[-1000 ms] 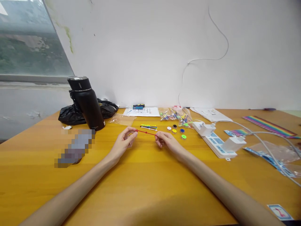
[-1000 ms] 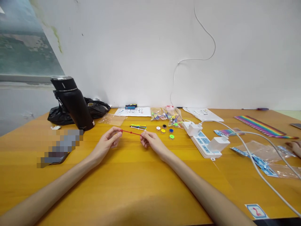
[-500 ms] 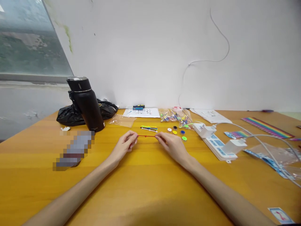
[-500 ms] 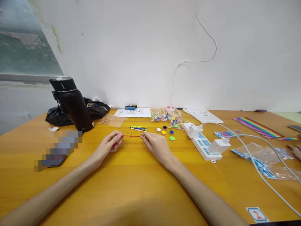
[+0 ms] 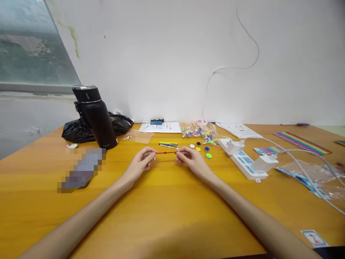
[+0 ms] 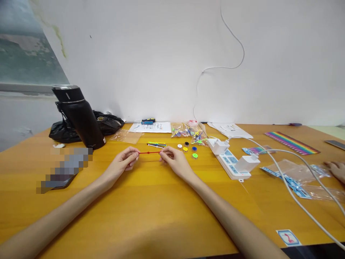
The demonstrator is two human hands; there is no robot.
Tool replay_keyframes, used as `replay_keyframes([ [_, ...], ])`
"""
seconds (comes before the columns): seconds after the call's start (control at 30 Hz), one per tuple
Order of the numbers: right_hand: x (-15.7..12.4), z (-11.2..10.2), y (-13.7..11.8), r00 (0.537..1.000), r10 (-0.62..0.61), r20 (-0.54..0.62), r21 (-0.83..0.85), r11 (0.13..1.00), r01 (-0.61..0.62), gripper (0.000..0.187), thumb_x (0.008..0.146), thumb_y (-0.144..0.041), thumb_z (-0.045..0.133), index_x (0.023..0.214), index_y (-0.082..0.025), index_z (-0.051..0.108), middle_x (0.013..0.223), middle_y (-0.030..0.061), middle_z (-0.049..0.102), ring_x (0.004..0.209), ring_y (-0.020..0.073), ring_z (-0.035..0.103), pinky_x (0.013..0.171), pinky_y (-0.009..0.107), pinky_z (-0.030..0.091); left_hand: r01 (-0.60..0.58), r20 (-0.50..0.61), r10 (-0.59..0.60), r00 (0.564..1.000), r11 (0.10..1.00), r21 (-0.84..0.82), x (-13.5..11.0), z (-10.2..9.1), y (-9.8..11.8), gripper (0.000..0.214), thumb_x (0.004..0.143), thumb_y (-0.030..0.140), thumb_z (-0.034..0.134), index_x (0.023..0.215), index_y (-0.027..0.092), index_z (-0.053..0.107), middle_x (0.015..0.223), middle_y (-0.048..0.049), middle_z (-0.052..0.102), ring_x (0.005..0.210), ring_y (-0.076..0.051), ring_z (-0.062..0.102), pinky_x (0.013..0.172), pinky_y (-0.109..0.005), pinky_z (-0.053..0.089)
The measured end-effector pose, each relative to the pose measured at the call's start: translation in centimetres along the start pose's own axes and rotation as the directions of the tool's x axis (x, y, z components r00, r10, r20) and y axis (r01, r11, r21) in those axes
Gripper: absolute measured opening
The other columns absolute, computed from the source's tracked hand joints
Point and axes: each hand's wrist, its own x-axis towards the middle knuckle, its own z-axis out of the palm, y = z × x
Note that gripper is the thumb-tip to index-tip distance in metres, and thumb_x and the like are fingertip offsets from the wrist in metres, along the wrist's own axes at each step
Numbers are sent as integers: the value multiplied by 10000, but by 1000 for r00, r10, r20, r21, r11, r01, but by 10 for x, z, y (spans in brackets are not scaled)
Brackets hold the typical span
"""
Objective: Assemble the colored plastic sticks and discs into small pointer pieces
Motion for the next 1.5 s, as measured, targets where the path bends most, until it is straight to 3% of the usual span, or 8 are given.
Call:
replay_keyframes([
  [0.4, -5, 4, -10, 991, 19, 135, 61, 998, -27, 380, 984, -501, 506, 826, -174, 617, 671, 11, 599, 646, 139, 548, 658, 259, 432, -2, -3, 2, 1000, 998, 61, 0, -1, 0, 310, 845, 458, 693, 957, 194, 574, 722, 41, 446, 578, -67, 344, 477, -149, 235],
  [0.6, 2, 6, 5, 981, 176, 86, 424, 884, -196, 348, 924, -475, 581, 771, -163, 591, 636, -8, 541, 565, 103, 462, 564, 224, 353, -6, -22, 5, 1000, 997, -73, 1, -1, 0, 259, 914, 459, 575, 978, 210, 548, 733, 41, 463, 534, -63, 324, 460, -155, 220],
  [0.67, 3, 5, 9, 978, 200, 65, 452, 867, -208, 332, 918, -470, 588, 793, -163, 594, 638, -10, 536, 565, 102, 452, 554, 219, 340, 10, -39, -13, 999, 997, -75, 2, -2, -1, 239, 922, 439, 541, 967, 204, 544, 733, 33, 479, 532, -70, 336, 452, -160, 221],
  [0.73, 4, 3, 13, 981, 189, 46, 390, 901, -192, 345, 928, -480, 571, 798, -162, 600, 635, -9, 539, 565, 105, 455, 555, 223, 343, 22, -31, -24, 999, 998, -55, 3, -2, -3, 223, 920, 416, 525, 951, 197, 544, 702, 35, 470, 523, -75, 332, 445, -163, 205],
  [0.87, 5, 1, 20, 997, 74, 21, 81, 994, -75, 380, 974, -498, 501, 812, -170, 606, 612, -13, 543, 570, 120, 468, 574, 238, 362, 41, 15, -41, 999, 999, 19, 3, 1, -7, 225, 926, 404, 499, 936, 185, 552, 662, 41, 464, 516, -76, 342, 451, -169, 189],
  [1.1, 26, -2, 34, 1000, 0, -30, -301, 954, -9, 385, 1015, -465, 409, 861, -182, 619, 611, -19, 563, 551, 127, 490, 554, 235, 349, -19, 60, 13, 998, 995, 93, 5, 5, -13, 259, 932, 418, 479, 925, 173, 562, 637, 41, 472, 518, -84, 354, 469, -195, 199],
  [1.37, 47, -3, 38, 998, 1, -55, -424, 905, -24, 411, 996, -449, 414, 789, -174, 639, 523, -26, 546, 508, 132, 508, 550, 229, 348, 9, 64, -16, 998, 994, 111, 0, 7, -6, 253, 934, 417, 468, 919, 180, 554, 651, 40, 481, 531, -89, 357, 486, -212, 211],
  [1.5, 45, -2, 37, 995, 36, -88, -425, 902, -70, 456, 984, -482, 418, 713, -176, 620, 492, -16, 549, 489, 138, 517, 547, 236, 355, 22, 46, -27, 999, 995, 98, 0, 5, -8, 146, 892, 306, 473, 950, 196, 549, 720, 30, 516, 571, -97, 382, 502, -213, 232],
])
